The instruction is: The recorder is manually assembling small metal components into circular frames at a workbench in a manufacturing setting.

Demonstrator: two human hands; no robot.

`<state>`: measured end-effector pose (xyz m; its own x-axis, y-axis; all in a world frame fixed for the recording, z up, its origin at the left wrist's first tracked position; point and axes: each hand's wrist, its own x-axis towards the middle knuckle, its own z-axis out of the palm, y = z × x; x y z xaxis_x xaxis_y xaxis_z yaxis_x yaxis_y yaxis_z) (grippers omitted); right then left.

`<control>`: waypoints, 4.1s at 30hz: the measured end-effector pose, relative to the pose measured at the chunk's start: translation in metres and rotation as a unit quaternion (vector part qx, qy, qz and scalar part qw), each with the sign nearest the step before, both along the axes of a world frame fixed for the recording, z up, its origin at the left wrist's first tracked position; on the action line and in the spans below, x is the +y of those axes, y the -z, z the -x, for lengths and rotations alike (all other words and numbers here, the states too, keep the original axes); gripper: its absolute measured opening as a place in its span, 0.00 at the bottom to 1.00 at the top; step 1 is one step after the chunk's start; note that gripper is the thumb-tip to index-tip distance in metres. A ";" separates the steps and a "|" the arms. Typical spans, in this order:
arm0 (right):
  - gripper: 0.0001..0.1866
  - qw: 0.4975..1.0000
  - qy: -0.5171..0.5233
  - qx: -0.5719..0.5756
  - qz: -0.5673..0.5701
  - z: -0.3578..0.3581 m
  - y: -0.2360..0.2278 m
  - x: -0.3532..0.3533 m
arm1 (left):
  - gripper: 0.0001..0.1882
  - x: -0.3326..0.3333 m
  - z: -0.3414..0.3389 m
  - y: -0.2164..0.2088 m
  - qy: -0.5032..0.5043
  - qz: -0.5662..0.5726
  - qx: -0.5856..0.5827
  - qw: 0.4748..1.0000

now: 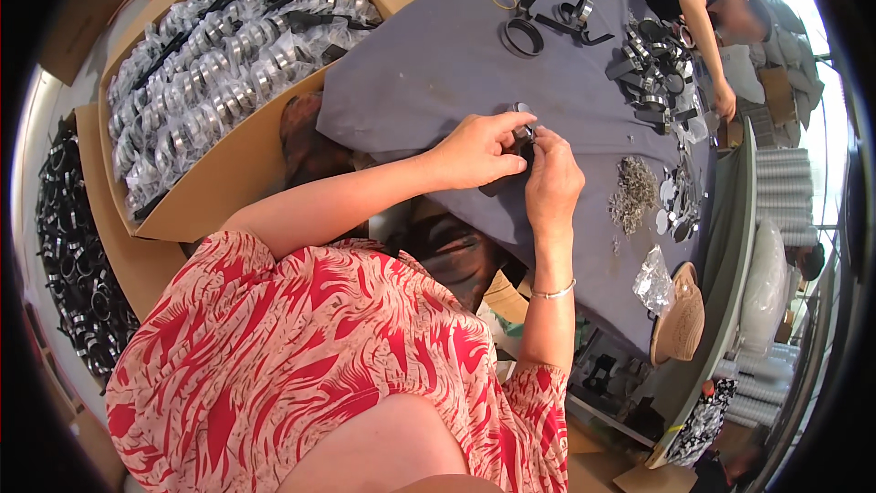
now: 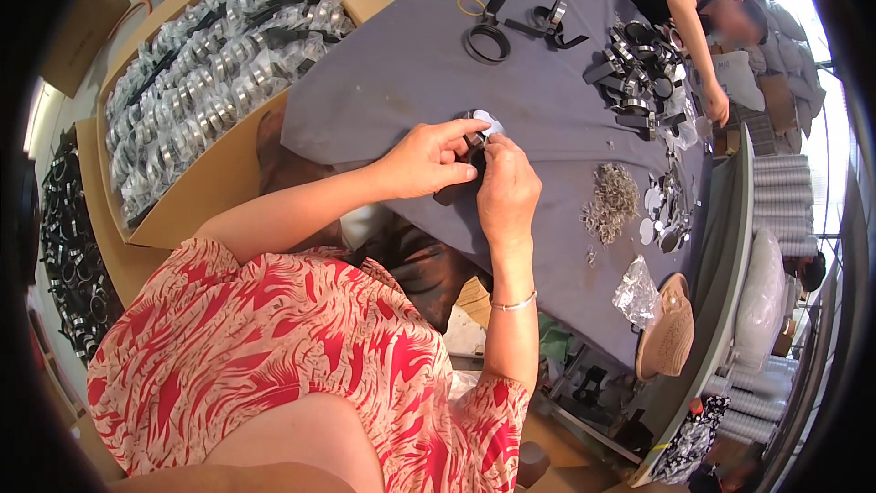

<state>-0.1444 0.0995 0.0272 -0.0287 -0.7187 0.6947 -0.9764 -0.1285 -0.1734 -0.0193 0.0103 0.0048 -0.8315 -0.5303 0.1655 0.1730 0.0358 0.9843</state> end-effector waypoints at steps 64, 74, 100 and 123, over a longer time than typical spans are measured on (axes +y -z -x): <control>0.03 0.684 0.176 -0.664 0.248 0.087 0.016 0.129 | 0.08 -0.001 0.012 -0.005 -0.063 -0.020 -0.024 0.998; 0.01 0.815 0.170 -0.512 0.211 0.049 0.005 0.093 | 0.08 0.002 0.011 -0.006 -0.060 -0.015 -0.025 0.998; 0.05 0.994 0.050 -0.047 0.082 -0.014 0.002 0.005 | 0.08 0.000 0.008 -0.005 -0.063 -0.002 0.010 0.998; 0.06 0.874 0.437 -0.079 -0.197 0.098 -0.003 0.156 | 0.08 0.000 0.011 -0.005 -0.098 -0.025 -0.040 0.994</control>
